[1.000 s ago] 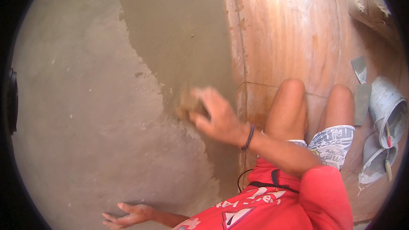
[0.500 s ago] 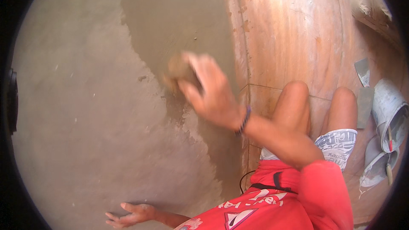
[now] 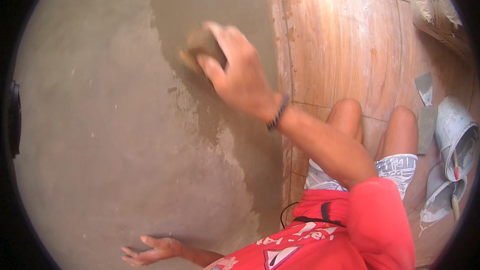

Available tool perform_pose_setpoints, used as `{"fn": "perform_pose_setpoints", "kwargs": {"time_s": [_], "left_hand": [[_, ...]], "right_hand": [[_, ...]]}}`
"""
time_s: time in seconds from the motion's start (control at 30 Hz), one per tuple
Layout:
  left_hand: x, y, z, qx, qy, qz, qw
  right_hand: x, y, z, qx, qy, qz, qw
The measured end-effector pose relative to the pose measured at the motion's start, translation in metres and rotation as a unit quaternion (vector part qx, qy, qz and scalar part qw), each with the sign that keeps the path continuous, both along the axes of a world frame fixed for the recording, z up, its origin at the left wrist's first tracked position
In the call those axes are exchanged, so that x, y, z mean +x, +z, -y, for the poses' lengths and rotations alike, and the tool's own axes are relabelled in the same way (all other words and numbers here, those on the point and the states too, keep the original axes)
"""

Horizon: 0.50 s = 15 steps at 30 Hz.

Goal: The person sits on the floor and uses a sponge to smooth wet plaster on a wall. They repeatedly dip the sponge into a bucket of water and continue smoothing the surface in a circular motion.

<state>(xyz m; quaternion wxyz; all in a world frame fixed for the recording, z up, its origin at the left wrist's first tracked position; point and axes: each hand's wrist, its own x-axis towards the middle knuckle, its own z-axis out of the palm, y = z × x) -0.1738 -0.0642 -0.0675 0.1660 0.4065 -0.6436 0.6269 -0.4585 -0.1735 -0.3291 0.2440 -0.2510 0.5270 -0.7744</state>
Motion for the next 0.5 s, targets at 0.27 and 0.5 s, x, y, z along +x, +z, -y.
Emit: {"fn": "perform_pose_setpoints", "kwargs": {"time_s": [0.27,0.5], "left_hand": [[-0.002,0.001,0.000,0.000,-0.006,0.005,1.000],[0.001,-0.003,0.004,-0.003,0.000,-0.002,1.000]], "right_hand": [[0.081,0.001,-0.082,-0.080,0.234,-0.093,0.965],[-0.019,-0.003,0.024,-0.058,-0.013,-0.045,0.997]]}}
